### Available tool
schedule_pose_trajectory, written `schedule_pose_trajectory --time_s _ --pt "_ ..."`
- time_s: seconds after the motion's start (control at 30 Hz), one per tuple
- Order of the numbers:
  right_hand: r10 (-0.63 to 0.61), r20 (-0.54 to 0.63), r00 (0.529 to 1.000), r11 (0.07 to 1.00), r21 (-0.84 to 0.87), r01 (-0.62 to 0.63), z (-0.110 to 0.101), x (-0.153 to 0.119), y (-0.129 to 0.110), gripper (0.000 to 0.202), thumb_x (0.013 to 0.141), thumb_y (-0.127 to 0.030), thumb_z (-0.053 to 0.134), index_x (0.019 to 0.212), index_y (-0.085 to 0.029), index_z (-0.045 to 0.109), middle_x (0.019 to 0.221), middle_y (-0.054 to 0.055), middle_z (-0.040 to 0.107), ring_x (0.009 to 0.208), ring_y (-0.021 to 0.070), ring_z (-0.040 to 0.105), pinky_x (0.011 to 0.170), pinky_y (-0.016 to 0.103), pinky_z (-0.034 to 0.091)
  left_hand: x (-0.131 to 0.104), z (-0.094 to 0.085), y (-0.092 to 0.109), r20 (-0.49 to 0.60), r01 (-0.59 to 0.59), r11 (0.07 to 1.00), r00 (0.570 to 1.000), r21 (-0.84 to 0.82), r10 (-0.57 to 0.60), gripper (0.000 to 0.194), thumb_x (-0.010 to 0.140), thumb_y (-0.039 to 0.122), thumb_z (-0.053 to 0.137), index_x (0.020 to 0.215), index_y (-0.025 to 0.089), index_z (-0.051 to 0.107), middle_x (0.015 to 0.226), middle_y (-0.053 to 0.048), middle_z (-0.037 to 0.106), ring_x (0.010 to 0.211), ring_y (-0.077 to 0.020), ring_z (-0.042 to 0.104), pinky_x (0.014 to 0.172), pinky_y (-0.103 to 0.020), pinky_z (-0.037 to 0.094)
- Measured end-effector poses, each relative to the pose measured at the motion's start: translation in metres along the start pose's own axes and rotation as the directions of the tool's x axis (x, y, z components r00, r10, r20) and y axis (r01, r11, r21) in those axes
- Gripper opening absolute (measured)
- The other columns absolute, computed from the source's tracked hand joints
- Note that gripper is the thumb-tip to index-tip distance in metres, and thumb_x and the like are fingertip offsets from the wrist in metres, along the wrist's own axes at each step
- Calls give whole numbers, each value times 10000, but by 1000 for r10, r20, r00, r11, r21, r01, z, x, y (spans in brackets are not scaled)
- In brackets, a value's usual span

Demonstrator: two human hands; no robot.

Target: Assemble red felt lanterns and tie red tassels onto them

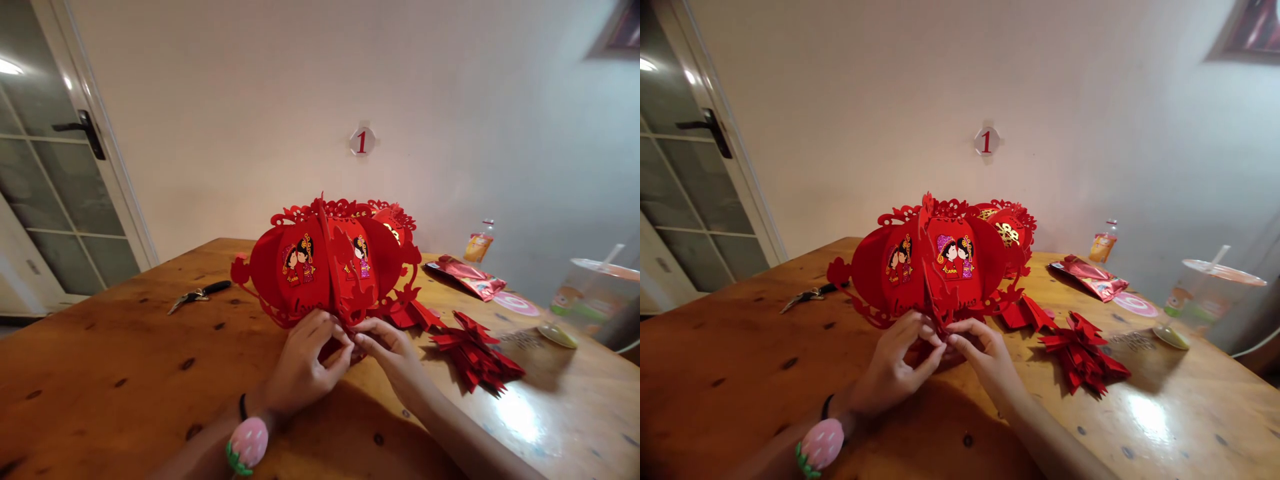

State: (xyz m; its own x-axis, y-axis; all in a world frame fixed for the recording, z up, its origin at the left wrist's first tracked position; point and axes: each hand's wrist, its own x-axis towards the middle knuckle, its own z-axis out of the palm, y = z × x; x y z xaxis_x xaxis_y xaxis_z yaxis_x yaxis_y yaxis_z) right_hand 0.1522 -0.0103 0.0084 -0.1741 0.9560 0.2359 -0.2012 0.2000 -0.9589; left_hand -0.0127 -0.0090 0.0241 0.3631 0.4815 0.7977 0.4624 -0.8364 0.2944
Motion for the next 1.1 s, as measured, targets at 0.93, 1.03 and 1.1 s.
schedule_pose_trajectory --time_s 0.93,1.03,1.1 --pt "1 75 997 785 617 -48 -9 34 -14 73 640 -159 573 687 -215 579 679 -34 618 631 121 548 618 248 427 31 -49 26 -29 410 393 661 -823 -750 451 806 367 551 1226 221 476 1293 -36 509 1177 -208 473 997 -350 378" --pt "63 41 997 754 652 -75 -18 36 -11 76 643 -186 585 709 -223 585 716 -27 663 672 143 592 643 269 452 33 -42 36 -66 432 661 806 -614 -588 435 840 367 505 1250 234 445 1311 -36 485 1206 -199 443 1031 -355 345" --pt "89 52 995 772 628 -102 -23 37 -9 94 651 -211 597 744 -221 599 759 -17 681 704 150 606 668 279 465 33 -34 40 -73 365 859 907 -360 -416 437 841 322 509 1262 233 432 1321 -43 466 1223 -198 418 1055 -371 316"
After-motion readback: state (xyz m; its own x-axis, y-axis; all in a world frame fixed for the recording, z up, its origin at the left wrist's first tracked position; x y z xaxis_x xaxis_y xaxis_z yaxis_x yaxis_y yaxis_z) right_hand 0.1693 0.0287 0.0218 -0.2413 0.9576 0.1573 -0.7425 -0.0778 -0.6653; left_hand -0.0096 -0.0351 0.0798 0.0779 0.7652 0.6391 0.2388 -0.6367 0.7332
